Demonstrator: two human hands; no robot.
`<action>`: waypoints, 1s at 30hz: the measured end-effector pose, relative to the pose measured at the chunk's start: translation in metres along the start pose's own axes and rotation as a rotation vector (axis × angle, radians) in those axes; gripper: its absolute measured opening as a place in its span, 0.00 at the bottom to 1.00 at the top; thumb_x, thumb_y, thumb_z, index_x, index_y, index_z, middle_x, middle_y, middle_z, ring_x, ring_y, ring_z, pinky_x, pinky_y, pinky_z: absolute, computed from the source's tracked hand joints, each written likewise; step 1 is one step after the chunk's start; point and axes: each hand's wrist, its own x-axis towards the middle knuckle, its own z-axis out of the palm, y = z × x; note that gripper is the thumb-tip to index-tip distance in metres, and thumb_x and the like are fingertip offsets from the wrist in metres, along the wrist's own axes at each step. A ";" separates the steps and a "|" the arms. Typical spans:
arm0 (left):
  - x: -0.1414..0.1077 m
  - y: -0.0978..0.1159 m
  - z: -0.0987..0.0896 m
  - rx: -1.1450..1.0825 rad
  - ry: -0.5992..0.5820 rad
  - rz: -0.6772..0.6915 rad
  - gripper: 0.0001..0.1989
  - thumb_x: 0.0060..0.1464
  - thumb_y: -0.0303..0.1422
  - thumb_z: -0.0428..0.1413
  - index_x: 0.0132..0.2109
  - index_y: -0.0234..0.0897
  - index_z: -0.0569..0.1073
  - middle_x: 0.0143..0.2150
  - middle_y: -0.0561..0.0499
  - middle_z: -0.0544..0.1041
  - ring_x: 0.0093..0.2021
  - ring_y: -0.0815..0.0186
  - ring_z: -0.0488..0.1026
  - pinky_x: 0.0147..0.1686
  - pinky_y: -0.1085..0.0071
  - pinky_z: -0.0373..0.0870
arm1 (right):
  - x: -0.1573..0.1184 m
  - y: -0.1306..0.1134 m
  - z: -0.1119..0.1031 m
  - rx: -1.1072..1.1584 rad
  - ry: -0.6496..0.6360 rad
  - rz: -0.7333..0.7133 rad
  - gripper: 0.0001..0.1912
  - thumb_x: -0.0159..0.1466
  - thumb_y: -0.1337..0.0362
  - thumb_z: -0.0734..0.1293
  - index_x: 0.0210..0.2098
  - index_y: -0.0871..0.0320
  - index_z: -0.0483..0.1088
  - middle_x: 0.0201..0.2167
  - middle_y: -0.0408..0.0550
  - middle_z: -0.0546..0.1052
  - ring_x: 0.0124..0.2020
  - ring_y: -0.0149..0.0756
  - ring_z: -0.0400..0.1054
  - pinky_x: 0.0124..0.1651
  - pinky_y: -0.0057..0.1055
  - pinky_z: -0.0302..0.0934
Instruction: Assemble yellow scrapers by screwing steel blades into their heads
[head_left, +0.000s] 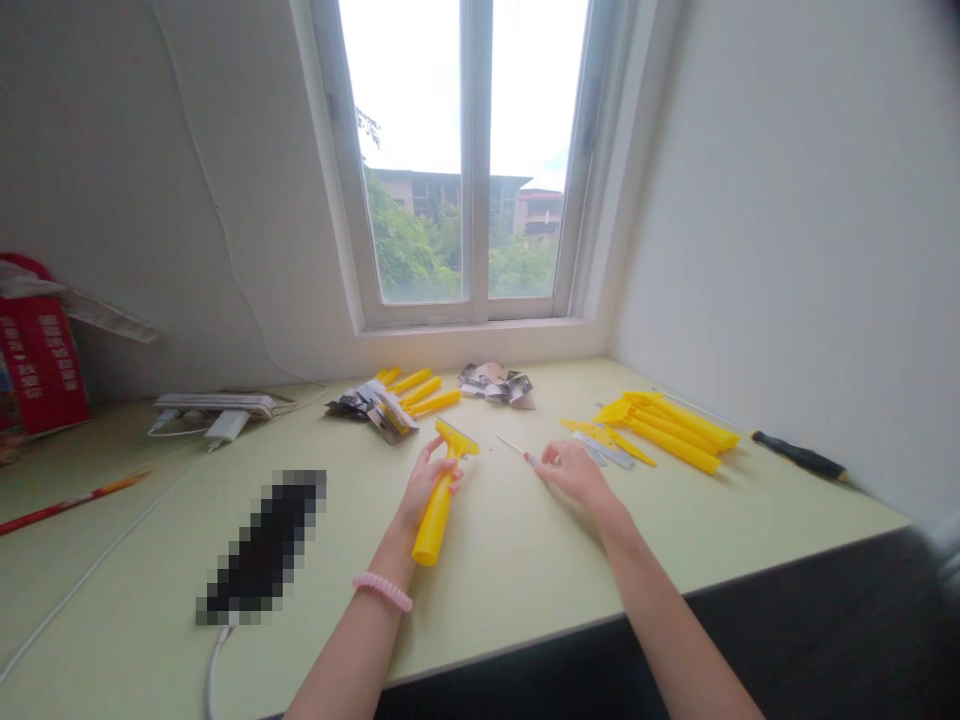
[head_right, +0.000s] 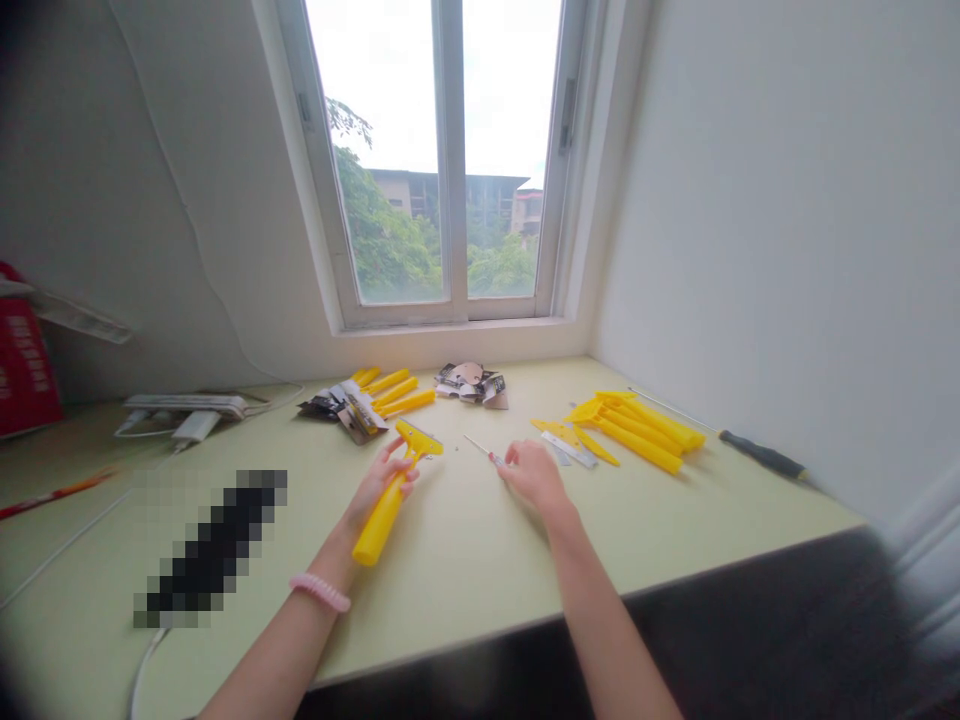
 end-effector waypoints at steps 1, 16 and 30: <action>-0.001 0.000 0.000 0.004 -0.001 -0.008 0.31 0.42 0.21 0.55 0.54 0.38 0.56 0.35 0.47 0.70 0.20 0.77 0.64 0.17 0.81 0.58 | 0.001 -0.002 0.000 0.020 0.027 0.026 0.07 0.52 0.61 0.65 0.23 0.58 0.68 0.22 0.47 0.72 0.25 0.35 0.65 0.28 0.28 0.54; 0.004 -0.002 -0.002 0.043 -0.099 -0.130 0.34 0.42 0.20 0.54 0.56 0.38 0.53 0.34 0.47 0.71 0.19 0.77 0.64 0.15 0.82 0.58 | -0.010 -0.050 -0.001 0.490 0.520 -0.303 0.08 0.62 0.62 0.56 0.38 0.56 0.63 0.32 0.48 0.72 0.31 0.34 0.68 0.36 0.32 0.64; 0.001 -0.002 0.002 0.065 -0.111 -0.118 0.33 0.41 0.20 0.54 0.56 0.37 0.53 0.34 0.46 0.71 0.20 0.76 0.64 0.16 0.82 0.57 | -0.012 -0.056 0.001 0.460 0.449 -0.359 0.07 0.63 0.63 0.55 0.39 0.56 0.62 0.33 0.48 0.72 0.34 0.34 0.69 0.38 0.32 0.64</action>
